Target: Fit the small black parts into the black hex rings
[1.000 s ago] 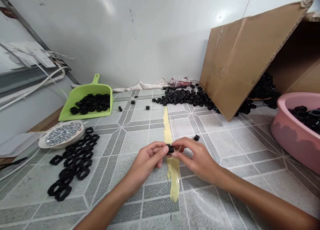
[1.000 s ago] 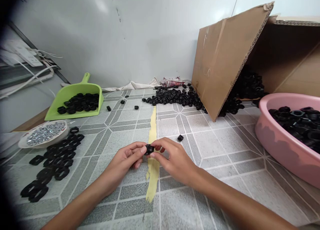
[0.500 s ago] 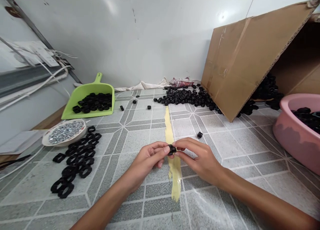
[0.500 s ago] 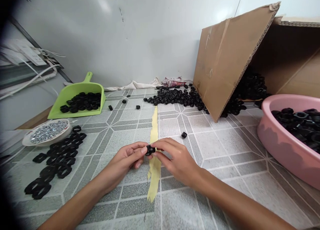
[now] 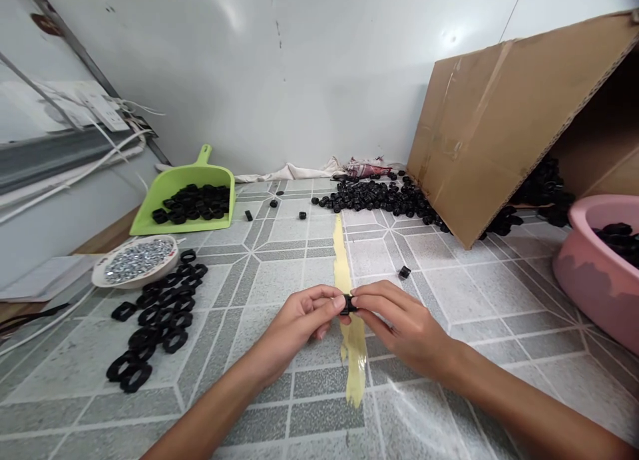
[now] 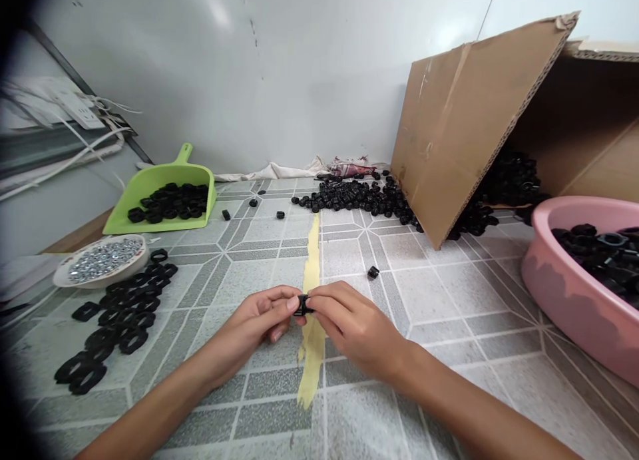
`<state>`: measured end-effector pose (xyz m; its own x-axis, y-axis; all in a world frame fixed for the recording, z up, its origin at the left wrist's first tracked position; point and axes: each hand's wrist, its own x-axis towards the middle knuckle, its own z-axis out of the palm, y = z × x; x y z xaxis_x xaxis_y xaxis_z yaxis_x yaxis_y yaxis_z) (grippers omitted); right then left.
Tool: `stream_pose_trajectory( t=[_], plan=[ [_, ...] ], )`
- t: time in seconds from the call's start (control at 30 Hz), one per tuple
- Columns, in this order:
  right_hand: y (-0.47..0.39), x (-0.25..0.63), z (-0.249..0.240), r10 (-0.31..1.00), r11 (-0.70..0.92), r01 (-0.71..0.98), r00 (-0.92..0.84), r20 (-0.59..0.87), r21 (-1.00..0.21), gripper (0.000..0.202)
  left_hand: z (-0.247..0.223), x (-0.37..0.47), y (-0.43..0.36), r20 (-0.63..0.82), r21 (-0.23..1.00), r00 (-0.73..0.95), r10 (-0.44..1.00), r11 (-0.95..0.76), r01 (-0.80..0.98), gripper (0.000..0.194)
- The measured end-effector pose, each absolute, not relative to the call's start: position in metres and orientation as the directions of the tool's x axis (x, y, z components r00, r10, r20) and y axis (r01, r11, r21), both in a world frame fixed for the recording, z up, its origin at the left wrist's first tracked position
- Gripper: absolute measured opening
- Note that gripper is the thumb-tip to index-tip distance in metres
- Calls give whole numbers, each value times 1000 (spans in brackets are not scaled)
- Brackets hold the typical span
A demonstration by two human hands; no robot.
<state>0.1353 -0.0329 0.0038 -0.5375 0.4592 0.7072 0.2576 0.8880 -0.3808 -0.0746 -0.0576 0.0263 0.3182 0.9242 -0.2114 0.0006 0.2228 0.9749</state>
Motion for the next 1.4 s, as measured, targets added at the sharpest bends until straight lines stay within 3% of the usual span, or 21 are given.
stream_pose_trajectory(
  t=[0.17, 0.27, 0.4, 0.43, 0.57, 0.67, 0.87, 0.97, 1.07, 1.13, 1.2, 1.33, 1.4],
  plan=[
    [-34, 137, 4, 396, 918, 268, -593, 702, -291, 28, 25, -75, -59, -208, 976, 311, 927, 216, 8, 32],
    [-36, 135, 6, 530, 844, 267, -550, 645, -466, 25, 24, -75, -59, -195, 979, 302, 933, 204, 0, 31],
    [-40, 132, 9, 783, 575, 345, -494, 378, -742, 15, 21, -73, -60, -168, 986, 279, 945, 163, 43, 31],
    [-40, 132, 10, 815, 510, 360, -492, 306, -781, 21, 21, -73, -60, -168, 986, 280, 945, 158, 58, 32],
    [-37, 131, 13, 845, 303, 296, -522, 112, -906, 46, 24, -70, -61, -179, 984, 291, 940, 169, 60, 36],
    [-32, 133, 18, 855, 242, 251, -511, 84, -937, 34, 25, -70, -61, -189, 982, 267, 945, 188, 29, 37],
    [-36, 133, 26, 842, 320, 293, -525, 128, -901, 16, 22, -69, -61, -186, 983, 260, 947, 177, 56, 41],
    [-41, 128, 20, 847, 376, 401, -514, 134, -835, 33, 19, -65, -66, -149, 989, 272, 951, 138, 61, 37],
    [-39, 128, 15, 866, 285, 388, -497, 61, -877, 53, 17, -60, -69, -127, 992, 239, 963, 118, 49, 35],
    [-34, 131, 17, 867, 231, 340, -497, 34, -912, 51, 18, -59, -68, -152, 988, 173, 973, 144, 59, 39],
    [-31, 137, 21, 844, 297, 325, -529, 88, -898, 38, 20, -60, -66, -175, 984, 130, 976, 167, 67, 43],
    [-33, 140, 26, 719, 644, 423, -619, 316, -637, 26, 24, -62, -66, -191, 982, 201, 961, 186, 42, 44],
    [-38, 135, 25, 711, 675, 465, -618, 337, -573, 29, 24, -61, -68, -206, 979, 254, 945, 203, 38, 44]
  ],
)
